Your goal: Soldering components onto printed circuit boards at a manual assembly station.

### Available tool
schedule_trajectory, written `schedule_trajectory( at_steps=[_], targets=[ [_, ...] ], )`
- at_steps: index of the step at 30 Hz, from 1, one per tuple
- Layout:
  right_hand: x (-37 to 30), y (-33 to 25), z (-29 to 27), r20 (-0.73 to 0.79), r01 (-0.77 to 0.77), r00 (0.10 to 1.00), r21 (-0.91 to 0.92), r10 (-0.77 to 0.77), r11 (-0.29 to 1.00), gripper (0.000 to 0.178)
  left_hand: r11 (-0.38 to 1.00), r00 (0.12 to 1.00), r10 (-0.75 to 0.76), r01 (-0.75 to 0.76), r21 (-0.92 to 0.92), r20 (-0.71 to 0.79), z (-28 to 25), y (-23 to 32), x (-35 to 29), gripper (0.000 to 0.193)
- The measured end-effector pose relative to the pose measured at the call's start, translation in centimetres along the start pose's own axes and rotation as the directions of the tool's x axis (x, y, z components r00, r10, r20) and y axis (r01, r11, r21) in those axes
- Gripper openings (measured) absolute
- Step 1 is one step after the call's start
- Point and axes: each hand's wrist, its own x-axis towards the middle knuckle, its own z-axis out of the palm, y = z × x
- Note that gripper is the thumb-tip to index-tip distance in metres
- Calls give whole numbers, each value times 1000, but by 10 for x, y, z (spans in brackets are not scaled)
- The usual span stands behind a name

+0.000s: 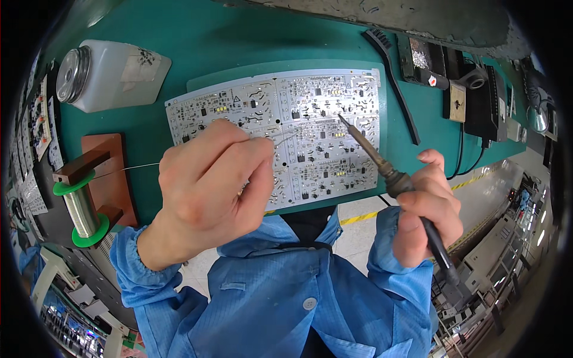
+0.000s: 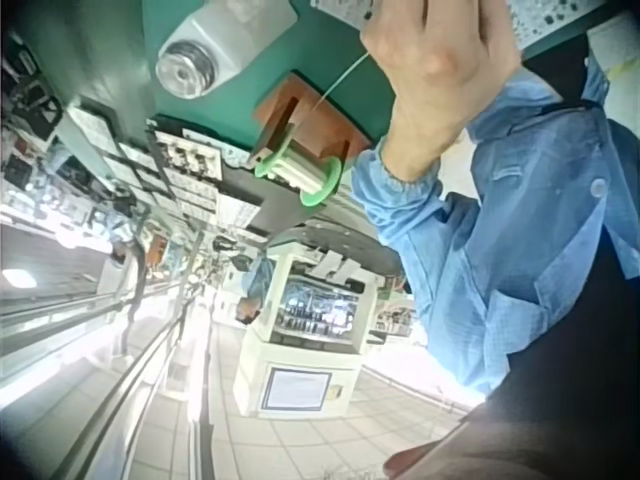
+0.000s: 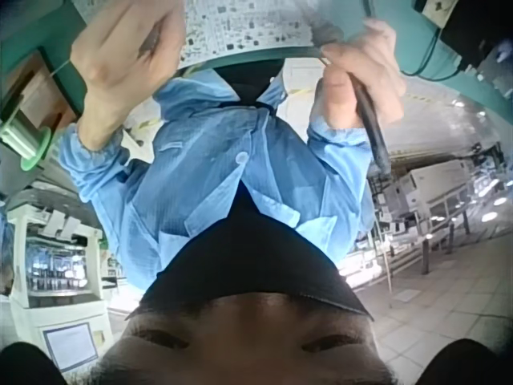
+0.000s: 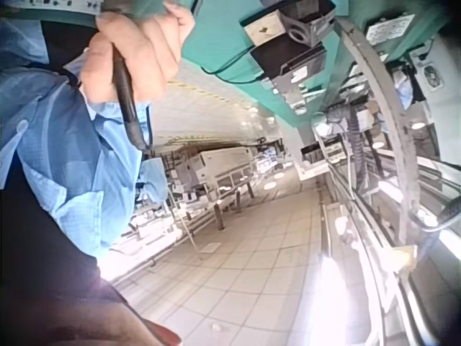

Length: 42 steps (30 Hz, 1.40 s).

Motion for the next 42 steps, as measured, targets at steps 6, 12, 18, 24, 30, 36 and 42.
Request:
schedule_trajectory(
  at_steps=[6, 12, 18, 24, 30, 36, 42],
  targets=[
    [-7, -1, -10, -13, -59, 998, 51, 59, 997, 22, 998, 995, 63, -62, -18, 82, 3, 6, 4, 22],
    [-9, 6, -17, -78, -69, 994, 35, 72, 997, 23, 998, 995, 60, -62, 20, 84, -2, 3, 9, 23],
    [-6, 9, -19, -104, -50, 993, 25, 53, 998, 23, 999, 1000, 19, -20, 47, 5, -8, -1, 18, 20],
    [14, 7, 6, -23, 57, 998, -87, -59, 995, 14, 998, 1000, -5, 5, 57, 2, 2, -10, 22, 17],
    [22, 5, 9, 33, 96, 995, -82, -93, 992, 13, 996, 999, -30, 32, 83, -22, -6, -10, 21, 18],
    [-7, 16, 1, -123, 32, 991, -128, -48, 991, 22, 969, 973, -227, 231, 86, -52, -30, 3, 1, 19],
    [-30, 44, -8, -370, -169, 924, -184, 90, 968, 46, 924, 915, -377, 382, 3, -142, -39, -3, -28, 20]
  ],
)
